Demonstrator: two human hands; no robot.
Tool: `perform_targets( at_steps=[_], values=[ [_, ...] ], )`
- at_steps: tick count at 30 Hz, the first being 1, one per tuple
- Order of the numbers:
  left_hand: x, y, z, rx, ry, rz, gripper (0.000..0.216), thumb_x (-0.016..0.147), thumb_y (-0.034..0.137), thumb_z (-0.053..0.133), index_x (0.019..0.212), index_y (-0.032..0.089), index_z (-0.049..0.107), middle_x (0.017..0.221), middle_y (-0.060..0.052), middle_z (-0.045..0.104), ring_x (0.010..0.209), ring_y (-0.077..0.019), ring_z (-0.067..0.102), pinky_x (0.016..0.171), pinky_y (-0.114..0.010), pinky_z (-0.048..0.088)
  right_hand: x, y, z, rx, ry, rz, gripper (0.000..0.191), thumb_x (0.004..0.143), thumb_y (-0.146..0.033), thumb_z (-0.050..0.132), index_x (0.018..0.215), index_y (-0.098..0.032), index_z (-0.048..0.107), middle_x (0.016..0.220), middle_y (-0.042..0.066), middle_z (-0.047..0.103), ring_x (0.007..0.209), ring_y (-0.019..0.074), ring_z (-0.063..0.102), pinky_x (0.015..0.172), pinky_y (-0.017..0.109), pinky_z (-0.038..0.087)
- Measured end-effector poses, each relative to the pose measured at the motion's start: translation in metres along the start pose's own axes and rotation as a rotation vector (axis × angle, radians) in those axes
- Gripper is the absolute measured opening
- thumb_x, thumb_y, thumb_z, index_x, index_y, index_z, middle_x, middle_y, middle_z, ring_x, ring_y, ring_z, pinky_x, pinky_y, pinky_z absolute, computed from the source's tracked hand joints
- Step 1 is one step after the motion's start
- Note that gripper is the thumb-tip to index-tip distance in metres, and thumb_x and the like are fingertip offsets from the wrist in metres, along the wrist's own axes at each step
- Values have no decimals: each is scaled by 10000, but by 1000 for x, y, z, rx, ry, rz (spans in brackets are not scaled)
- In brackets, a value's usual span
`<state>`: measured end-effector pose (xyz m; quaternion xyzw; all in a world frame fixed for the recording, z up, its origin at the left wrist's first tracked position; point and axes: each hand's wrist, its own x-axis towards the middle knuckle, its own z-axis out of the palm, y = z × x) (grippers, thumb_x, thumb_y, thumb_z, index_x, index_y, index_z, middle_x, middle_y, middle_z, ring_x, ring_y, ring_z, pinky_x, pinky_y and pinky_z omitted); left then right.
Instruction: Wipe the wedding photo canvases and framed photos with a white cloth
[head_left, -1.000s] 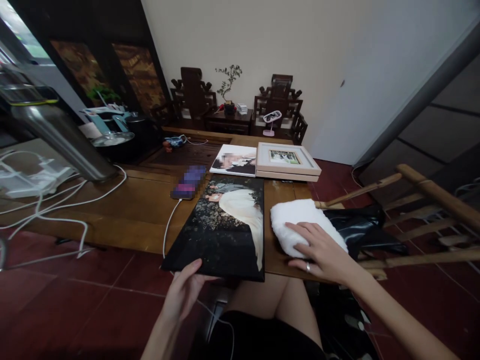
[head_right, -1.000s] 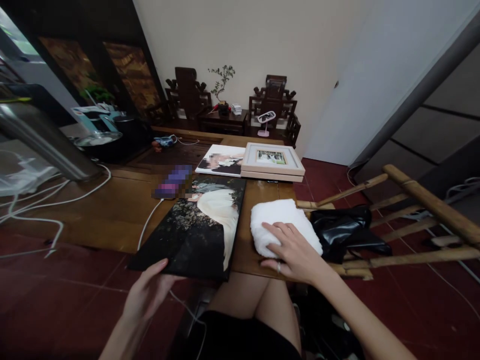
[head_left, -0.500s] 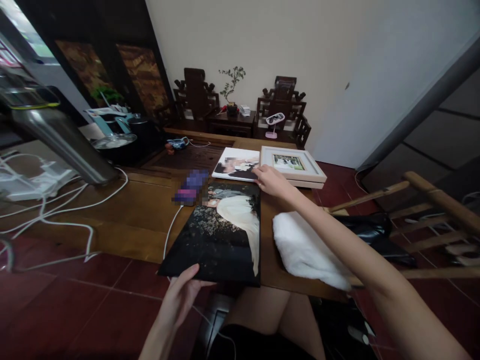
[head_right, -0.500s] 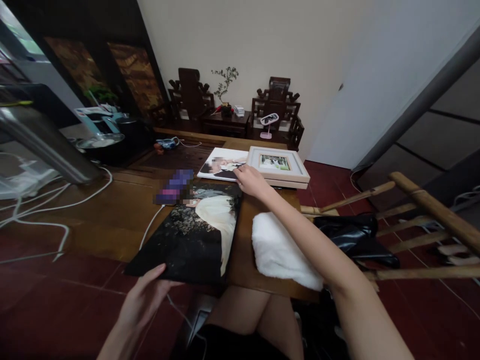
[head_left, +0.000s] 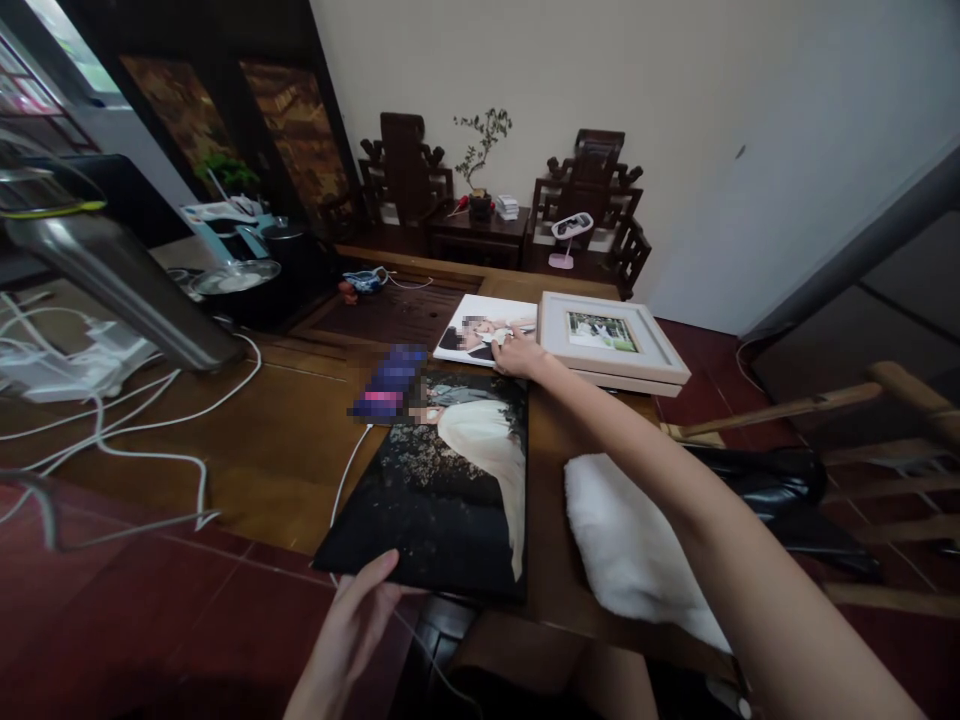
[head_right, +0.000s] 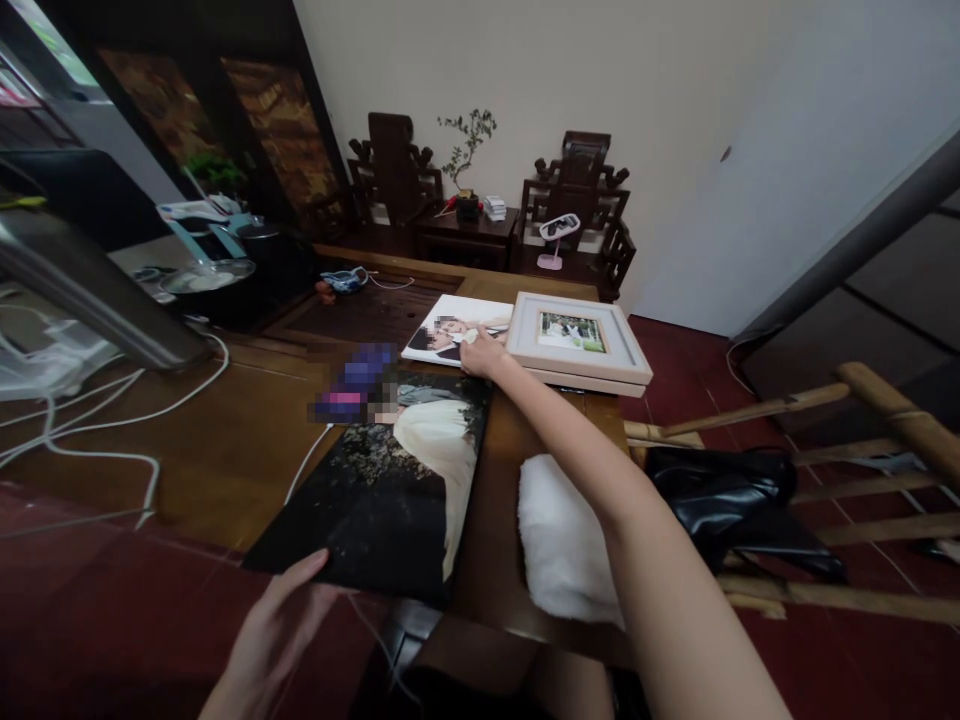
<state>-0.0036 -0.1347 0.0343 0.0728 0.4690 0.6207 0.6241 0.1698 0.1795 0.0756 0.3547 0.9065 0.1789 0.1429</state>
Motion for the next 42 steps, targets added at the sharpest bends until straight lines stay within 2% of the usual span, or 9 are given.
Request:
perform_targets(
  at_steps=[3, 5, 11, 17, 21, 26, 30, 35, 42],
  values=[
    [3, 2, 1, -11, 1, -8, 164, 498, 165, 810, 641, 172, 729, 742, -58, 748, 952, -349, 677, 815, -435, 576, 0, 0, -4, -5, 24, -14, 452, 918, -169, 352, 1295, 74, 405, 1079, 301, 631, 998, 315, 621, 989, 569, 209],
    [4, 4, 3, -23, -4, -16, 142, 515, 176, 800, 639, 177, 730, 739, -57, 749, 978, -346, 669, 842, -438, 566, 0, 4, -9, 6, 43, 8, 443, 893, -127, 363, 1293, 54, 410, 1076, 297, 633, 997, 323, 619, 962, 573, 255],
    [10, 6, 1, -17, 0, 8, 200, 547, 183, 808, 737, 184, 744, 750, -50, 750, 971, -327, 675, 853, -417, 564, 0, 30, -30, 81, 117, 135, 465, 822, -51, 397, 1286, -46, 430, 1114, 246, 630, 1025, 310, 601, 816, 414, 432],
    [26, 16, 4, 53, -86, 26, 130, 634, 201, 765, 745, 150, 719, 739, -66, 743, 919, -312, 690, 815, -405, 578, -5, 41, -37, 118, 197, 237, 419, 807, -35, 392, 1211, -93, 481, 1112, 215, 637, 963, 298, 619, 747, 366, 439],
    [43, 32, 29, 43, -145, 106, 119, 656, 190, 725, 763, 143, 704, 763, -73, 736, 871, -318, 693, 808, -488, 567, -11, 48, -38, 128, 250, 287, 402, 814, -53, 395, 1206, -88, 474, 1140, 223, 619, 945, 298, 613, 743, 373, 424],
    [75, 54, 62, 74, -194, 125, 100, 680, 120, 666, 778, 129, 684, 761, -75, 728, 663, -255, 692, 717, -475, 584, -27, 60, -55, 145, 422, 338, 396, 810, -84, 419, 1198, -117, 488, 1099, 169, 638, 912, 282, 600, 688, 347, 398],
    [109, 68, 87, 109, -308, 80, 88, 724, 138, 623, 771, 85, 676, 768, -125, 722, 699, -272, 700, 780, -496, 560, -41, 67, -71, 144, 498, 338, 431, 795, -73, 410, 1216, -123, 486, 1096, 131, 642, 895, 250, 589, 674, 327, 389],
    [156, 72, 118, 138, -359, 90, 30, 719, 93, 587, 731, 108, 609, 746, -68, 686, 703, -230, 700, 855, -494, 537, -53, 71, -72, 107, 552, 336, 456, 774, -56, 416, 1219, -120, 491, 1082, 134, 648, 894, 250, 596, 644, 318, 386],
    [205, 69, 149, 135, -345, -12, 89, 738, 64, 578, 750, 146, 545, 760, -52, 644, 713, -209, 692, 930, -462, 509, -66, 71, -69, 91, 530, 341, 393, 772, -49, 429, 1145, -122, 531, 1057, 132, 654, 913, 254, 595, 606, 302, 364]
  ],
)
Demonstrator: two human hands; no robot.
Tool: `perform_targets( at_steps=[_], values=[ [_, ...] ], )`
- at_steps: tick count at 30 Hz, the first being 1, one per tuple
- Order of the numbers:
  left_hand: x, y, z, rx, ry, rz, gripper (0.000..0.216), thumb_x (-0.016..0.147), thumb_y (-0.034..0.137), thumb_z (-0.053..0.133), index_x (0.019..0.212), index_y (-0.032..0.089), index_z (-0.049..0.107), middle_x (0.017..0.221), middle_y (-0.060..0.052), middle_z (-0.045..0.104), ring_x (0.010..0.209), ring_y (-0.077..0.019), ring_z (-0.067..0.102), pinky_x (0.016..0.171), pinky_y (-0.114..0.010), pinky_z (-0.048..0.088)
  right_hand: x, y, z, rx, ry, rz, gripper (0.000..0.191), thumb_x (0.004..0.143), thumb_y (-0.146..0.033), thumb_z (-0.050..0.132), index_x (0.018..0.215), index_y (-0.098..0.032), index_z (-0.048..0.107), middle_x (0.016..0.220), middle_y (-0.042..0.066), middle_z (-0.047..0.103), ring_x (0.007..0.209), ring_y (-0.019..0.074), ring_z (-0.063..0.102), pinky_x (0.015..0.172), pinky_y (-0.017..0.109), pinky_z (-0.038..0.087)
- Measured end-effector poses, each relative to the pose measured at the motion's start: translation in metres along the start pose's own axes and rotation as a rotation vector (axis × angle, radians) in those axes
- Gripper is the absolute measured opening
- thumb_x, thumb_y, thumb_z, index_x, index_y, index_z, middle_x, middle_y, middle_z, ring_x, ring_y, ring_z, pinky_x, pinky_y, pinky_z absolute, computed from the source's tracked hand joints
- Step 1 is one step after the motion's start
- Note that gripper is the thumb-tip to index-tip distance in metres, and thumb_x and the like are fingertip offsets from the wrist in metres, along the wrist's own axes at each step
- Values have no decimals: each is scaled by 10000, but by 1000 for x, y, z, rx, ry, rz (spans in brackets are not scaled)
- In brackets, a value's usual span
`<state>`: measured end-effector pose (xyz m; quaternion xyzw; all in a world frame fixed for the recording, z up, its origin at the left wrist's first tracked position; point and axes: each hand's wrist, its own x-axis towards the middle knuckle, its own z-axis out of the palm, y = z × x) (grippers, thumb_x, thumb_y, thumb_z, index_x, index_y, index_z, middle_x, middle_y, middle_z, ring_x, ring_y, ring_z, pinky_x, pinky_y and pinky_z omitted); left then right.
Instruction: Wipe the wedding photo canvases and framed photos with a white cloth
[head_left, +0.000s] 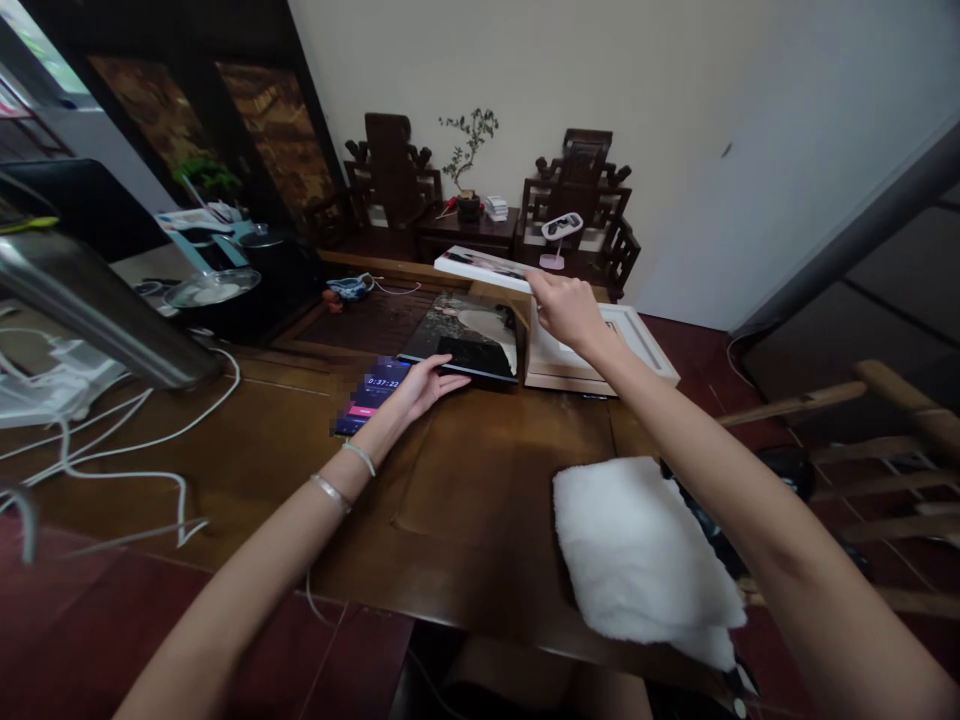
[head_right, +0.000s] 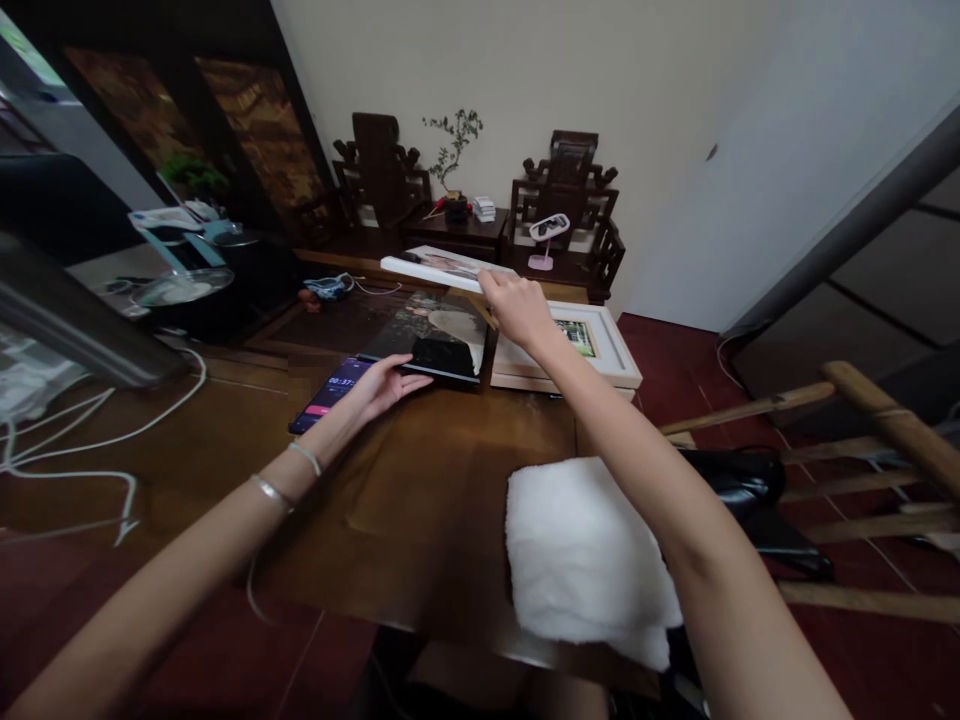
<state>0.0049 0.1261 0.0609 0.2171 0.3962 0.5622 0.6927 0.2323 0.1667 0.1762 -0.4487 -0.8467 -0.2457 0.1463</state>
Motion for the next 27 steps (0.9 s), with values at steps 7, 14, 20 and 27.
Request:
perform_targets(
  at_steps=[7, 14, 20, 27],
  values=[
    [23, -7, 1, -18, 20, -71, 112, 769, 58, 584, 768, 157, 532, 753, -56, 636, 711, -200, 695, 912, -424, 522, -3, 1, 2, -15, -10, -13, 377, 800, -51, 396, 1151, -117, 518, 1092, 131, 646, 924, 239, 583, 606, 295, 349],
    [41, -15, -7, 36, 56, -168, 109, 783, 82, 630, 839, 127, 548, 879, -141, 673, 789, -222, 705, 805, -362, 572, 2, -8, 3, -2, -14, -33, 381, 817, -68, 416, 1184, -119, 502, 1150, 146, 623, 942, 256, 581, 627, 309, 373],
    [45, -21, -6, -15, 90, -167, 141, 821, 93, 616, 942, 95, 544, 999, -193, 647, 910, -255, 692, 729, -309, 597, 5, -22, 9, 17, -45, -47, 360, 862, -76, 378, 1204, -117, 484, 1175, 141, 620, 979, 251, 566, 660, 303, 372],
    [30, -32, 5, -59, 229, -25, 237, 765, 5, 672, 873, 113, 490, 879, -81, 611, 813, -192, 698, 716, -283, 614, 4, -47, 27, 3, -18, -101, 412, 861, -33, 336, 1247, -100, 463, 1283, 159, 561, 1036, 261, 545, 722, 330, 423]
  ],
)
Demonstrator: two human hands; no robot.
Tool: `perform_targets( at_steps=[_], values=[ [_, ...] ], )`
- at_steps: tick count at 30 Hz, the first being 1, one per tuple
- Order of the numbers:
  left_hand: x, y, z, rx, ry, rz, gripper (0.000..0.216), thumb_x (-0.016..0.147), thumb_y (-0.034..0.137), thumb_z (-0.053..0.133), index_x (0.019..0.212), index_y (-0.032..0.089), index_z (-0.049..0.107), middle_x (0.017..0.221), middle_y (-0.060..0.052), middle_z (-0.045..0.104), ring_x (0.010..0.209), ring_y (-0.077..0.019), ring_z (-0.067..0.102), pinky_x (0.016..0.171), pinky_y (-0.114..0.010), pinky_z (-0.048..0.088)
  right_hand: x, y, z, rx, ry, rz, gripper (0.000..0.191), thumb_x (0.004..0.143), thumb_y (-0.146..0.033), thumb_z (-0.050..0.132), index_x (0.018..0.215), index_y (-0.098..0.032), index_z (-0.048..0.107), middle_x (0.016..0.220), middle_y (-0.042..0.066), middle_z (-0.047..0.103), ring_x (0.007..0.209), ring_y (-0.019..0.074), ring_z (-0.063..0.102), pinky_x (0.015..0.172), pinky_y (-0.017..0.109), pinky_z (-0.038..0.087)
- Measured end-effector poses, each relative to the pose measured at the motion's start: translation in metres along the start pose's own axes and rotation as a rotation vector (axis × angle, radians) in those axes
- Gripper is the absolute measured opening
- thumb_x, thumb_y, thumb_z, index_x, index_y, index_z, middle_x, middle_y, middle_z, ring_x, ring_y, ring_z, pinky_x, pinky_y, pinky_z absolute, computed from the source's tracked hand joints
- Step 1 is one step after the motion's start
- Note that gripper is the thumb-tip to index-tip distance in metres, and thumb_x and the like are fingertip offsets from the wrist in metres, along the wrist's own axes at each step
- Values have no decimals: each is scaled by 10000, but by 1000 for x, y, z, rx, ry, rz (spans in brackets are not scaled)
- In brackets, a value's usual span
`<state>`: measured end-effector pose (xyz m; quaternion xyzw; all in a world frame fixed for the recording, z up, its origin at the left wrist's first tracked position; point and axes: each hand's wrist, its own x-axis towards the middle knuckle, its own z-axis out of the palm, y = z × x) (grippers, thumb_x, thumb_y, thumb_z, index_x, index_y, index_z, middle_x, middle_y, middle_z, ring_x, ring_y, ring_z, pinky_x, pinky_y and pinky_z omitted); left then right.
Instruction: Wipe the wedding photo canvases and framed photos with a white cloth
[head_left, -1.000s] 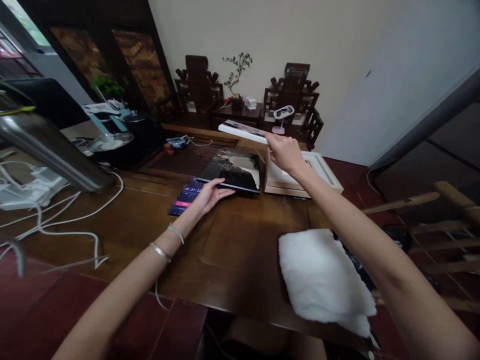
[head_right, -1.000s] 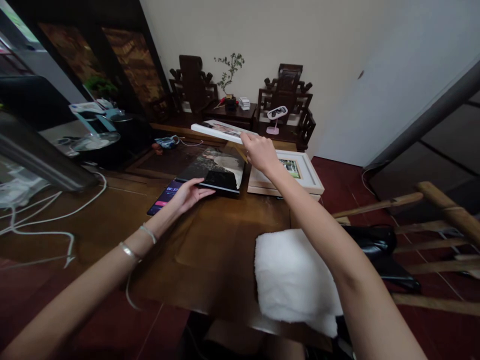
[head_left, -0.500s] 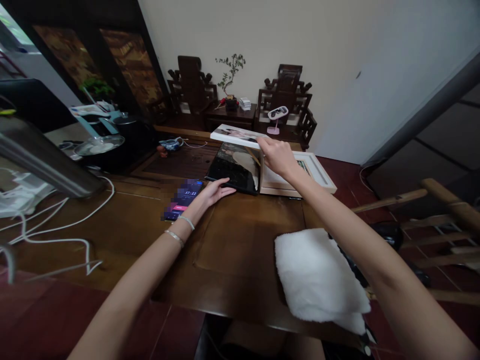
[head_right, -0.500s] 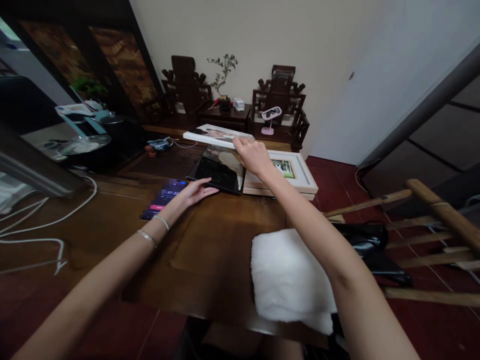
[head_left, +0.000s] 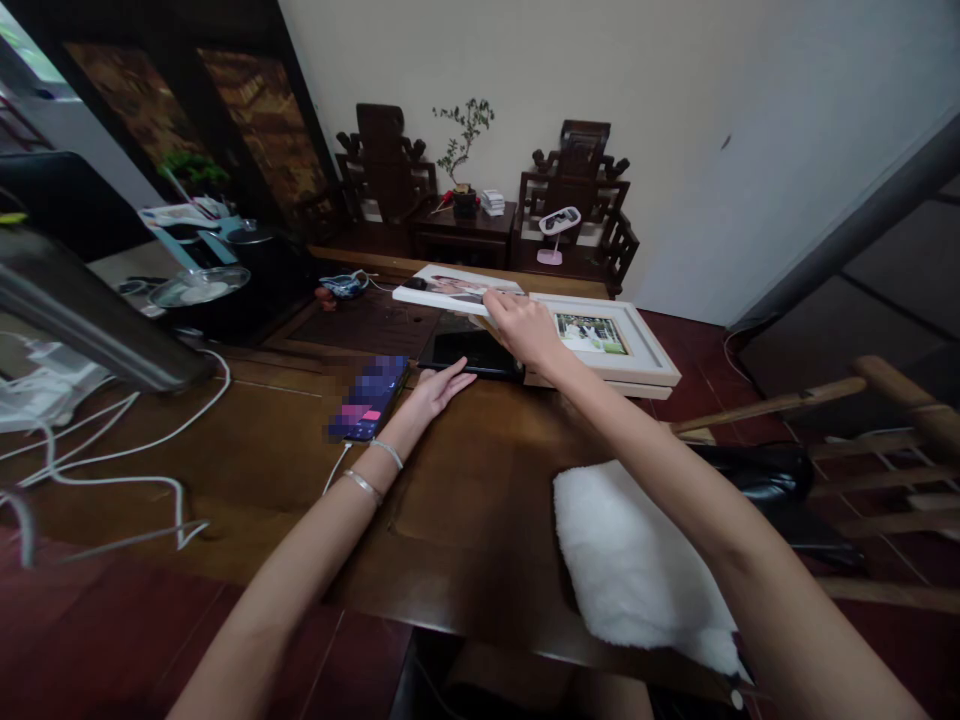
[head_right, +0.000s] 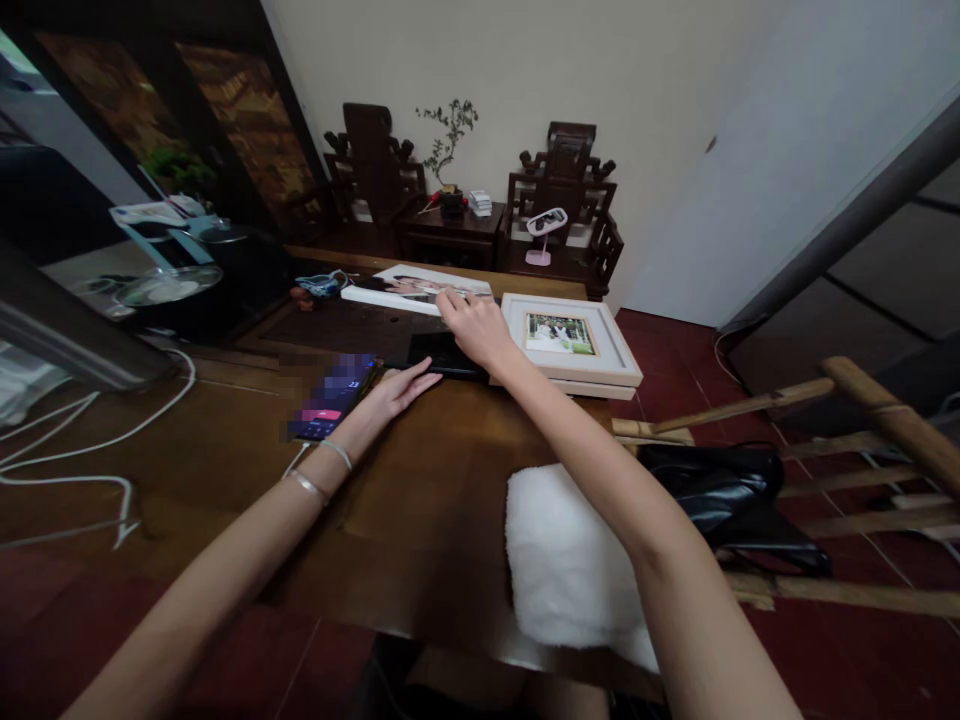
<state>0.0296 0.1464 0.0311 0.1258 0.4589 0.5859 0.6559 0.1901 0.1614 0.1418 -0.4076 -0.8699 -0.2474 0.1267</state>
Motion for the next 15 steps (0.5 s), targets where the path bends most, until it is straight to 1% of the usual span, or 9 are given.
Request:
perform_targets(
  at_steps=[3, 5, 9, 12, 15],
  values=[
    [-3, -8, 2, -13, 55, 47, 278, 769, -47, 643, 817, 137, 441, 769, -1, 555, 678, -105, 675, 688, -228, 610, -2, -11, 11, -11, -14, -25, 447, 859, -20, 301, 1271, -88, 463, 1319, 165, 539, 1070, 276, 529, 765, 359, 450],
    [-4, -11, 3, -15, 88, 60, 299, 780, -41, 636, 802, 155, 411, 734, 30, 515, 632, -79, 660, 655, -203, 607, -3, -16, 18, -4, -26, -44, 460, 860, -13, 280, 1274, -76, 471, 1340, 166, 523, 1098, 283, 518, 796, 376, 458],
    [-4, -8, 3, 6, 114, 50, 352, 749, -50, 665, 808, 168, 395, 770, 19, 519, 656, -110, 681, 628, -212, 609, -7, -24, 34, 33, -35, -38, 484, 854, -4, 289, 1299, -72, 466, 1376, 171, 491, 1168, 291, 483, 859, 398, 455],
    [-5, -6, 3, 19, 121, 50, 371, 724, -50, 691, 838, 163, 409, 822, -10, 549, 712, -143, 697, 657, -232, 611, -9, -27, 46, 42, -33, -55, 486, 861, -6, 293, 1308, -81, 469, 1391, 179, 471, 1213, 298, 451, 911, 420, 429],
    [-5, -6, 3, 28, 126, 62, 380, 712, -36, 711, 869, 156, 422, 832, -20, 567, 736, -158, 700, 679, -245, 611, -11, -29, 55, 44, -43, -55, 466, 890, -27, 282, 1314, -80, 468, 1392, 179, 470, 1253, 302, 420, 953, 420, 398]
  ],
)
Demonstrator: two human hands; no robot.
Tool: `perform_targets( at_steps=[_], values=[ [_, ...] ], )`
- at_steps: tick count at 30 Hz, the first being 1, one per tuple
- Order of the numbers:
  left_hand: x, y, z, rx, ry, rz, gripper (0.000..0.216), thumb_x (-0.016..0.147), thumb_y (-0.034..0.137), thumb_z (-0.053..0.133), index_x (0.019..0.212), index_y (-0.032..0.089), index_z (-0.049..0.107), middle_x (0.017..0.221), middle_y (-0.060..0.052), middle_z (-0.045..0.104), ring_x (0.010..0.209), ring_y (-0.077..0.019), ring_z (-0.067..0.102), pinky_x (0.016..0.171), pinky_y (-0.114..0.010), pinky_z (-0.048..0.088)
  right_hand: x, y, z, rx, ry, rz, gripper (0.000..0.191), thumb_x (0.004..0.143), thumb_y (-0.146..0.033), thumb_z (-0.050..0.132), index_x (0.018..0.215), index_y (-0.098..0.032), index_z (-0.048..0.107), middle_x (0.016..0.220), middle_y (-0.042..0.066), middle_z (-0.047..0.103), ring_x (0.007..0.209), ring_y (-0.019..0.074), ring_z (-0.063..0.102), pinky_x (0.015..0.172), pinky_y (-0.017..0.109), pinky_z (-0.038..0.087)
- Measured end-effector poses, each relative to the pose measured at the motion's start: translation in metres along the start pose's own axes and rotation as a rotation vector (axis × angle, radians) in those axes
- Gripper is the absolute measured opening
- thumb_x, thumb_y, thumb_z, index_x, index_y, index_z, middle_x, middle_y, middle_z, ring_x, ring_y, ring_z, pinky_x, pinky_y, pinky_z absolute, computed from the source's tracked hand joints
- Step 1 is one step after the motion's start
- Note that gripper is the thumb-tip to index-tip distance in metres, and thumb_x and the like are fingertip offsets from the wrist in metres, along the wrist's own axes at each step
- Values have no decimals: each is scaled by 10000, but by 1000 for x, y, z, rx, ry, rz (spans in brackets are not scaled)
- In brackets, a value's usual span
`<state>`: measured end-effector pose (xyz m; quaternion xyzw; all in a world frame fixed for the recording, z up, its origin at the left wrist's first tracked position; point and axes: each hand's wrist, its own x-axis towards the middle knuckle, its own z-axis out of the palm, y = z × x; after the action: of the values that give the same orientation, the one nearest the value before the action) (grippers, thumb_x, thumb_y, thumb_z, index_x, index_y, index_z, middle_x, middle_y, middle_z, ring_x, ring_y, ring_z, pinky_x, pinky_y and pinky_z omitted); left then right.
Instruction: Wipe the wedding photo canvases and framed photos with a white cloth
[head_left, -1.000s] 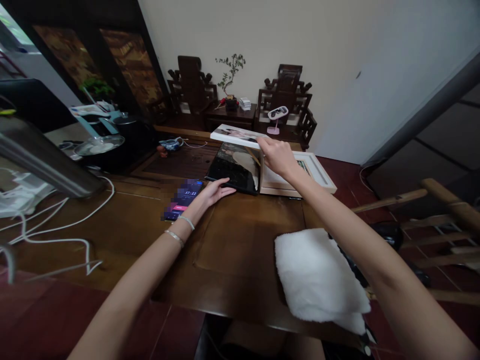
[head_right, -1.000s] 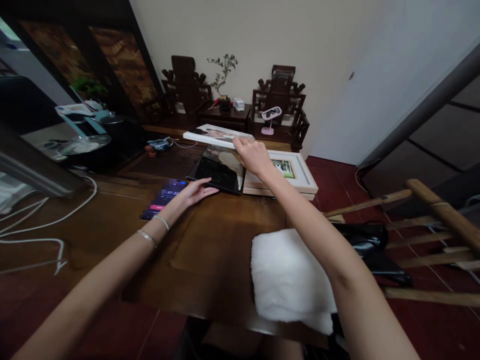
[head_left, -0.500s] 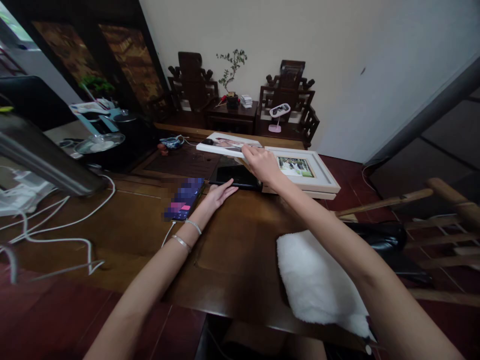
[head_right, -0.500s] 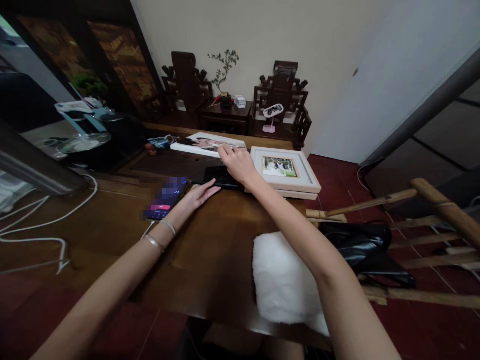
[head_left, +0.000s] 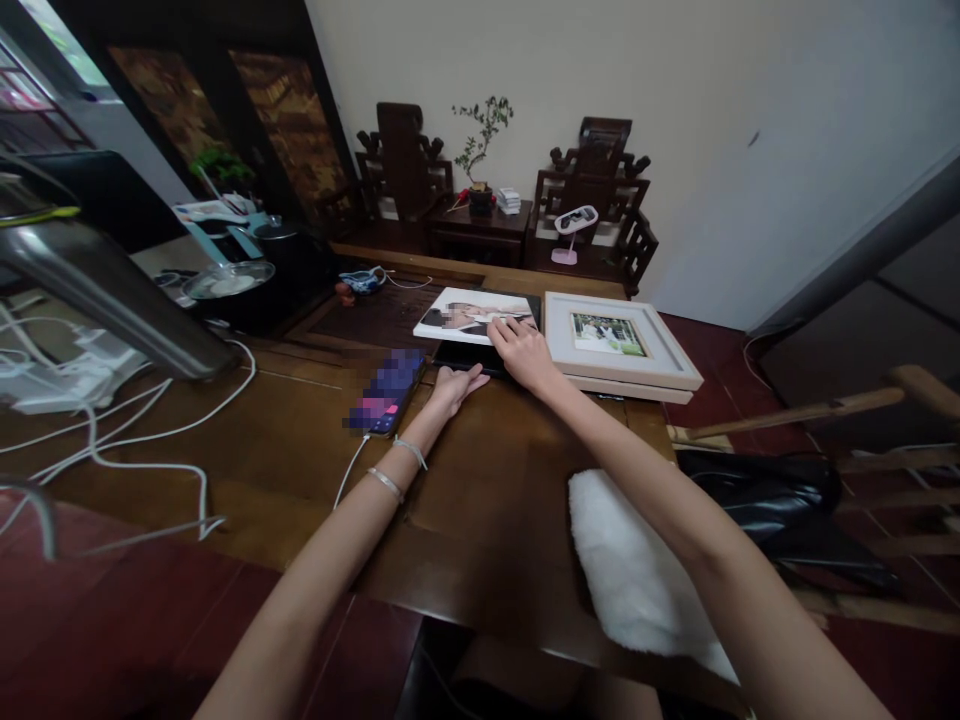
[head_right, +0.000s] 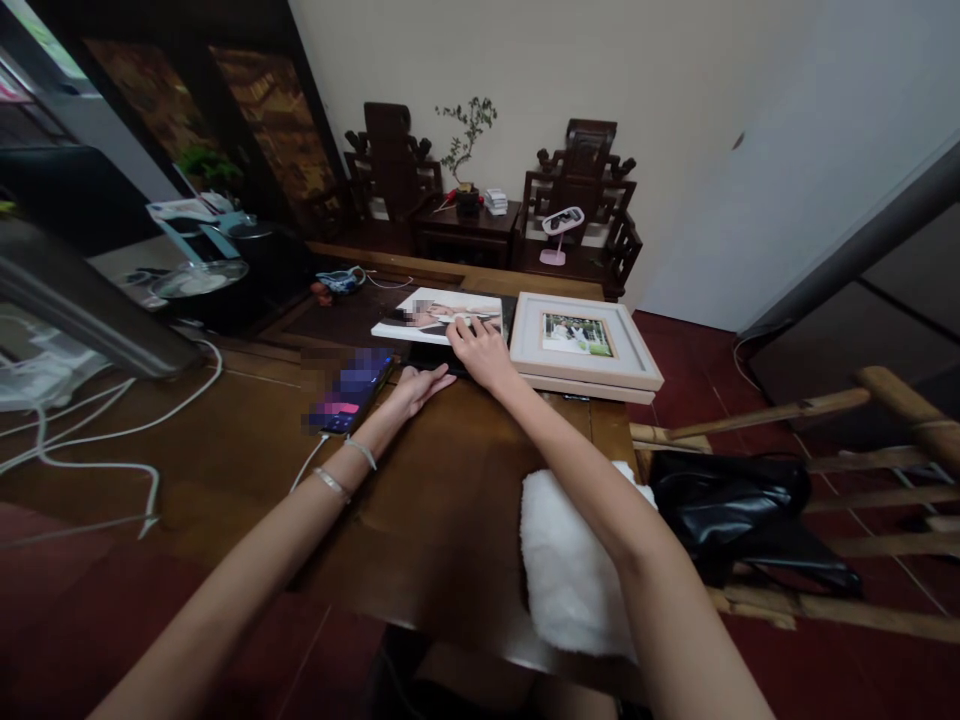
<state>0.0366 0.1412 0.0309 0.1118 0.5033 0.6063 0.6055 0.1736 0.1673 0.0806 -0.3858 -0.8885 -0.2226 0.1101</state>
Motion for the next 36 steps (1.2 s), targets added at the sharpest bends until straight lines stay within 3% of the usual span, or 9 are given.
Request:
perform_targets(
  at_steps=[10, 15, 21, 24, 29, 36],
  values=[
    [7, -1, 1, 53, -29, 22, 294, 742, -31, 684, 882, 119, 475, 707, -9, 594, 615, -135, 687, 609, -218, 604, -13, -3, 18, -2, -32, 35, 444, 935, -76, 257, 1320, -81, 479, 1377, 167, 490, 1257, 313, 425, 992, 449, 382],
    [6, -4, -2, 39, -87, 68, 197, 751, -41, 662, 812, 95, 533, 628, 2, 602, 622, -121, 682, 690, -217, 599, -13, -9, 17, 33, -106, 65, 451, 928, -70, 257, 1331, -87, 459, 1368, 188, 487, 1245, 308, 427, 966, 456, 401],
    [2, -5, -10, 27, -292, 107, 286, 658, -71, 723, 887, 70, 628, 816, -67, 706, 770, -141, 698, 870, -283, 556, -10, -12, 1, 123, -252, 94, 464, 881, -28, 303, 1328, -18, 426, 1355, 241, 473, 1237, 316, 425, 934, 435, 418],
    [4, -6, -11, -18, -251, 95, 264, 709, 66, 759, 941, 61, 632, 871, -105, 710, 839, -179, 704, 900, -326, 546, -8, -8, -6, 166, -296, 92, 475, 843, -36, 386, 1314, -30, 437, 1289, 232, 530, 1198, 312, 465, 879, 397, 449],
    [10, -6, -9, -47, -149, 58, 330, 805, 234, 703, 1075, 74, 601, 1033, -161, 689, 974, -241, 684, 901, -357, 546, -12, 15, -25, 276, -355, 56, 391, 880, -234, 485, 1263, -167, 518, 1200, 135, 612, 1054, 255, 575, 801, 331, 468],
    [11, -5, -4, 26, -114, 86, 378, 815, 258, 684, 1118, 52, 593, 1043, -201, 677, 966, -266, 685, 833, -349, 579, -63, 88, -45, 381, -84, 340, 349, 886, -236, 428, 1170, -173, 621, 1059, 106, 686, 977, 258, 611, 860, 378, 444]
  ],
)
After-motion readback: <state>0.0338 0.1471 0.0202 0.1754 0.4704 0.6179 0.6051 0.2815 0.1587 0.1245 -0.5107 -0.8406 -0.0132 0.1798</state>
